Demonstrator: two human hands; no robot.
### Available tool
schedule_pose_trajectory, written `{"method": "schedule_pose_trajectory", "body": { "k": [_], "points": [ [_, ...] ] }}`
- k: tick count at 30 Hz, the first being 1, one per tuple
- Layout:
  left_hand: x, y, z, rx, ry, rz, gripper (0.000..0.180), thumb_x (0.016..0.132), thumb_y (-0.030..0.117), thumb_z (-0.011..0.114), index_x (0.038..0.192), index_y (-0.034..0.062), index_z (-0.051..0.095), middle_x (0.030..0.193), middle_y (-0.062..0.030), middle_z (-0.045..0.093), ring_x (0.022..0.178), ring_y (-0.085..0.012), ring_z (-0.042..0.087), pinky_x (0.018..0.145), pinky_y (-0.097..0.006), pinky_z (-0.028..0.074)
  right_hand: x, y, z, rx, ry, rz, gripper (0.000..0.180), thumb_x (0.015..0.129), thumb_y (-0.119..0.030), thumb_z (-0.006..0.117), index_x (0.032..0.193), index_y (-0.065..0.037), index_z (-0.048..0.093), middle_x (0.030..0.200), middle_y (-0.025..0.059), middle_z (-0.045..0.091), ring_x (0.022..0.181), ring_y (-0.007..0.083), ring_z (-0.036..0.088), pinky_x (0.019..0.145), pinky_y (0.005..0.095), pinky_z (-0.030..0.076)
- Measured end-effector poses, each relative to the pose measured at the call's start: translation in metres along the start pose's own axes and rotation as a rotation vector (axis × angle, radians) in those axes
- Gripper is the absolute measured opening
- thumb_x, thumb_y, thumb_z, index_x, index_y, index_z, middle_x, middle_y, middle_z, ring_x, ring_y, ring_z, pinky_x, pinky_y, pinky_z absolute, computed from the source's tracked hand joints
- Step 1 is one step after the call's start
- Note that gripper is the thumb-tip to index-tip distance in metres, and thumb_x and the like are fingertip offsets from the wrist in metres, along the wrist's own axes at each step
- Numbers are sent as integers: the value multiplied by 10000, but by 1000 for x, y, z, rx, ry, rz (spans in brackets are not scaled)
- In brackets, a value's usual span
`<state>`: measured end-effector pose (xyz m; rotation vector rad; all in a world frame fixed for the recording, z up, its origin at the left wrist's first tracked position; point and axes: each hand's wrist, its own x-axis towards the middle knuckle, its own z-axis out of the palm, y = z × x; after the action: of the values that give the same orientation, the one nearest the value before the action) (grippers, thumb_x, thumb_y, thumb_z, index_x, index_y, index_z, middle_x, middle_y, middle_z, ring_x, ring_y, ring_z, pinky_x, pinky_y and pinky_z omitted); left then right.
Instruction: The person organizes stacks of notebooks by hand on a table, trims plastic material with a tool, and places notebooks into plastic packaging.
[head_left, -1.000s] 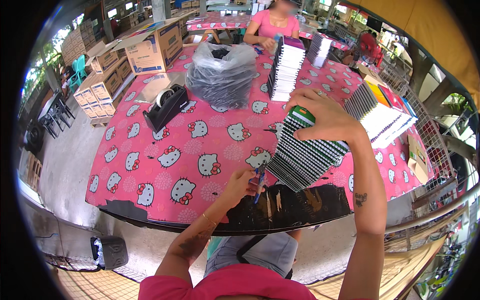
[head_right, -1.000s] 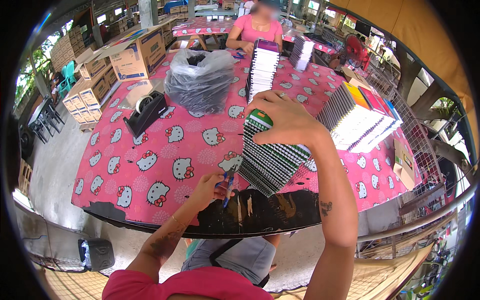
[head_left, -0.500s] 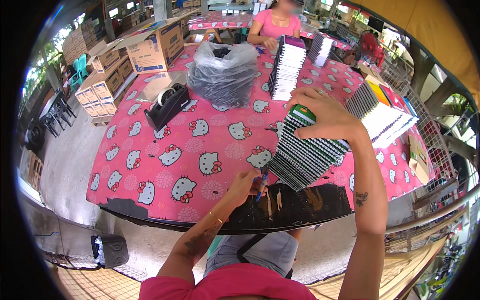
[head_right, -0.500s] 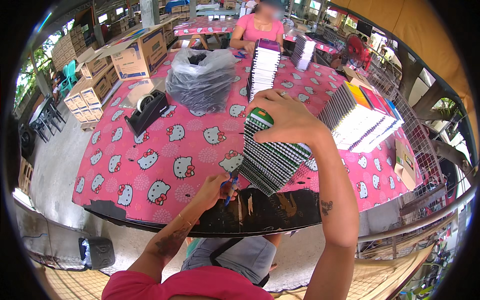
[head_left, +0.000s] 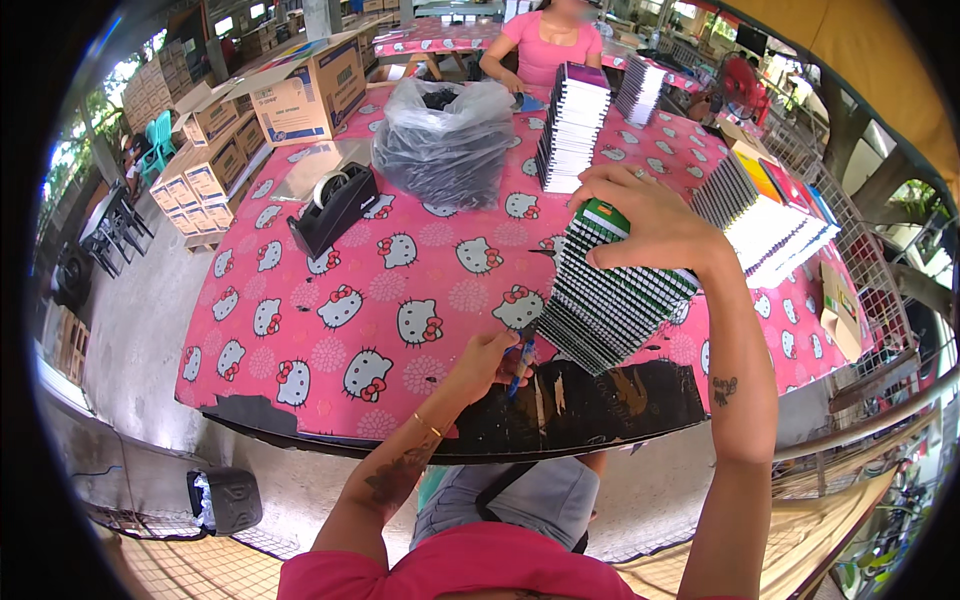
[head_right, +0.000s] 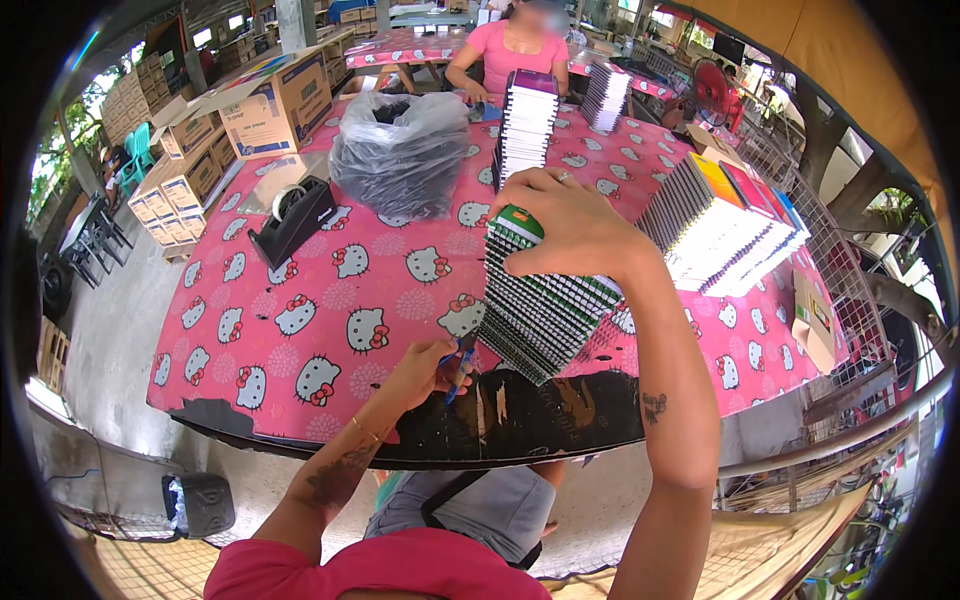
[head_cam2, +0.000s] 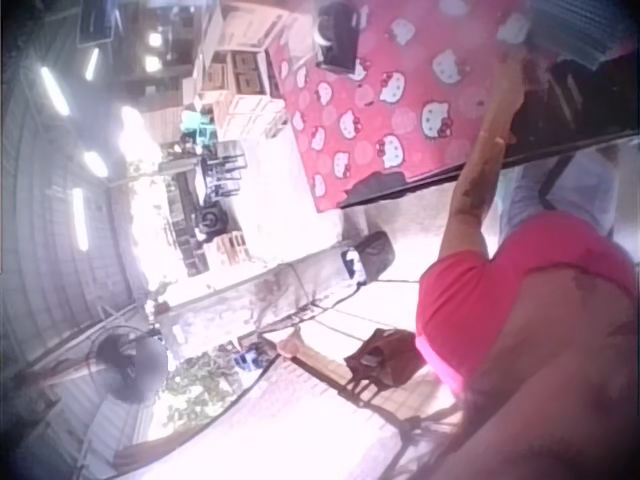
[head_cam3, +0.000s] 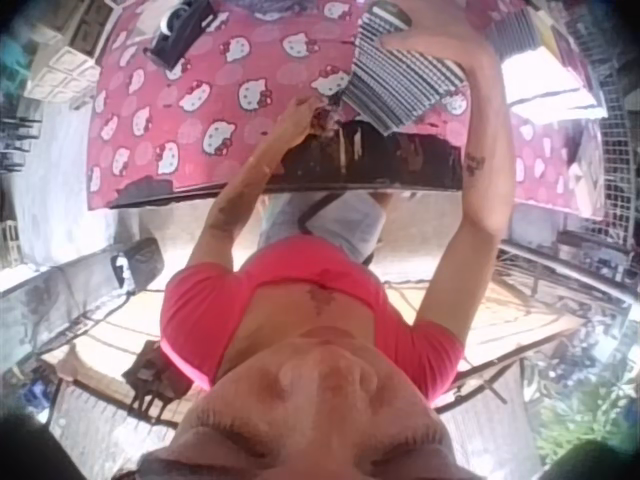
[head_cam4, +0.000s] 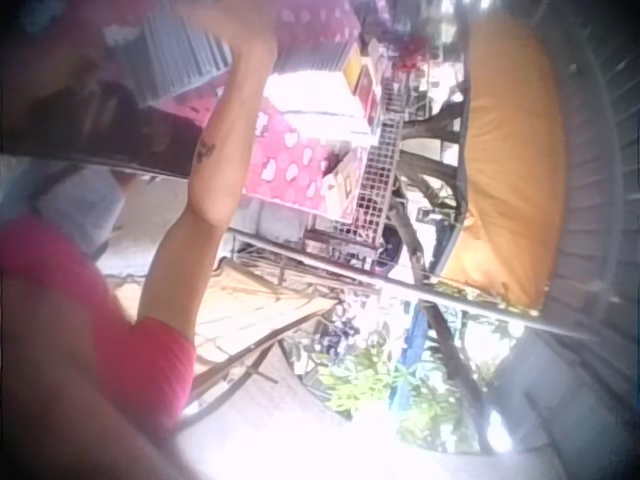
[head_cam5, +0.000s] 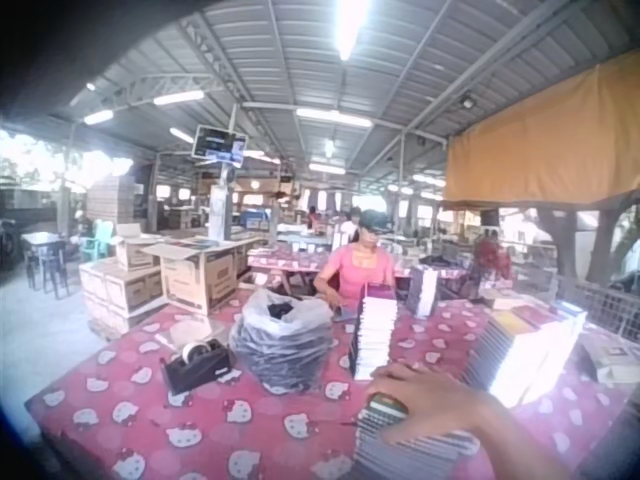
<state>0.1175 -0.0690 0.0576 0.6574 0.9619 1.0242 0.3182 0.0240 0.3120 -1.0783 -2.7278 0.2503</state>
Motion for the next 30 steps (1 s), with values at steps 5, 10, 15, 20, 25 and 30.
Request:
{"method": "schedule_pose_trajectory", "body": {
  "k": [5,10,15,20,25,30],
  "points": [
    [-4,4,6,617,88,212,293,950,248,521,989,-24,621,917,-155,653,727,-225,676,630,-353,566,1,1,1,10,7,1,596,613,-368,715,1165,-177,600,1319,28,506,1277,319,432,1030,501,336],
    [-6,16,4,396,28,-7,273,962,220,504,969,-28,619,929,-150,648,738,-228,687,650,-367,564,0,3,1,-11,5,0,598,616,-368,712,1173,-182,597,1330,23,505,1287,318,426,1034,496,340],
    [-7,12,5,44,-7,-56,301,963,232,500,970,-53,596,911,-142,644,758,-267,691,661,-416,566,0,3,1,0,-1,8,594,621,-373,711,1172,-183,597,1334,25,504,1293,317,422,1043,487,340],
    [2,1,0,572,91,221,330,958,266,503,970,-50,598,902,-146,648,750,-281,683,644,-427,562,0,0,0,-8,0,3,585,624,-369,712,1166,-181,597,1332,30,504,1287,317,427,1040,487,338],
    [4,-4,4,1403,203,600,325,953,272,513,1005,-39,591,896,-157,646,729,-303,682,625,-441,565,1,0,0,22,-8,0,586,620,-365,716,1164,-181,596,1328,33,506,1280,325,433,1046,489,331],
    [0,11,-2,98,-49,-111,313,957,252,509,1065,-39,545,896,-172,640,739,-311,688,630,-427,580,-1,1,0,3,-9,15,586,619,-362,715,1164,-181,596,1330,34,505,1277,330,437,1052,488,323]
  ]
}}
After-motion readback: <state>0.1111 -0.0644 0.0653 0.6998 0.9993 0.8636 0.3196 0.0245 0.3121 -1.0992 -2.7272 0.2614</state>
